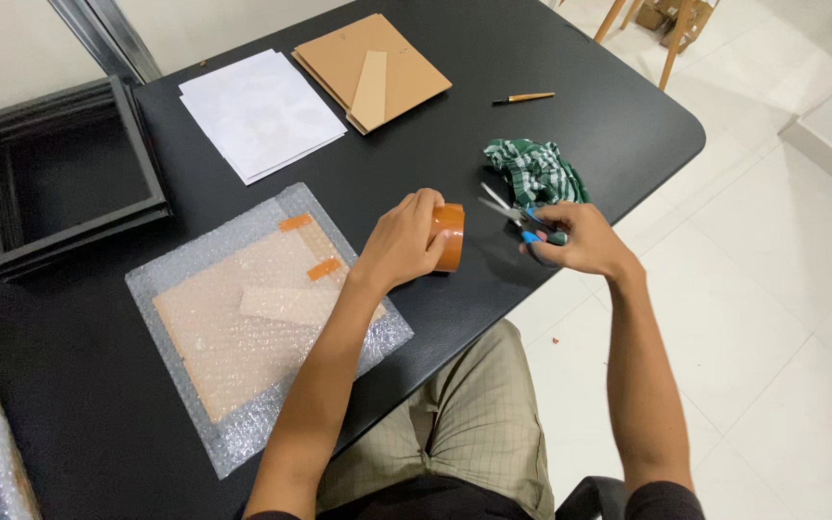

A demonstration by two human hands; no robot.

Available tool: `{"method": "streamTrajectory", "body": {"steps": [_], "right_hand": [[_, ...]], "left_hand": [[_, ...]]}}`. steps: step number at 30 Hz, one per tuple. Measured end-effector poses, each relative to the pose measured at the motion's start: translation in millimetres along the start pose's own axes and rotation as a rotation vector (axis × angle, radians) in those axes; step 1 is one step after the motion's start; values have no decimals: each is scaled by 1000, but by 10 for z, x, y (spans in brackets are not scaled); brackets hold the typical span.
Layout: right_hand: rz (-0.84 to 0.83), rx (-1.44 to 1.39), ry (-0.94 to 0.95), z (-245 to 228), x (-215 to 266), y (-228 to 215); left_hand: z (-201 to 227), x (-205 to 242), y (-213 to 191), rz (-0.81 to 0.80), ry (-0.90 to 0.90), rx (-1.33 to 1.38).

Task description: The person secures bubble wrap around a flat object by cutting pieces of tape with scissors and applying them to the edges of the wrap.

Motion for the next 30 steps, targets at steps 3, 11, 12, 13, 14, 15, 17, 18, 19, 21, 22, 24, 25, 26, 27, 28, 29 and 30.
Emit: {"method": "streamTrajectory", "body": {"steps": [3, 11, 12, 13, 14, 15, 17, 18, 19, 21, 22, 24, 25, 26, 27, 28, 29, 30], "right_hand": [[-110, 72, 57, -206, 36, -103], [-240, 426, 68, -421, -107, -107], [-240, 424, 68, -430, -113, -86], [-247, 439, 60, -442, -130, -86], [-254, 454, 51, -454, -146, -87], [-254, 454, 52, -456, -161, -84], [-257, 370, 44, -460, -191, -67], [-257, 369, 44, -438, -222, -54], [-291, 347, 59, -416, -256, -36], [-327, 326, 73, -401, -302, -13], [-351, 308, 79, -406, -313, -6], [-376, 291, 82, -502, -332, -27], [-399, 272, 88, -585, -325, -44], [-422, 254, 95, -666, -316, -60], [-422, 255, 94, -661, -317, -65], [-437, 225, 104, -654, -316, -69], [-453, 196, 114, -644, -313, -73], [-454, 196, 114, -561, -340, -42]], "left_hand": [[24, -9, 53, -67, -10, -42], [32, -20, 128, -170, -48, -116], [49, -4, 95, -171, -49, -117], [71, -13, 60, -192, -52, -113], [93, -21, 25, -213, -54, -110], [112, -15, -39, -214, -54, -110], [141, 8, -147, -288, -80, -2], [146, 2, -179, -288, -81, -3], [154, -5, -215, -271, -66, 38], [160, -2, -268, -252, -54, 80], [160, 8, -282, -259, -59, 111], [148, 9, -301, -262, -65, 141], [137, 13, -294, -264, -68, 156], [126, 17, -284, -266, -71, 171], [121, 18, -283, -265, -71, 172], [116, 17, -281, -266, -74, 169], [112, 16, -275, -267, -77, 167], [101, 14, -260, -267, -78, 168]]}}
Point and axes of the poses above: each hand's wrist, its own x-axis away from the middle knuckle, its own y-axis out of the palm, z = x × y, the point moved 2 cm from there along -x, towards the middle knuckle, and after that the axes turned 1 degree about z, right-handed, at the moved point
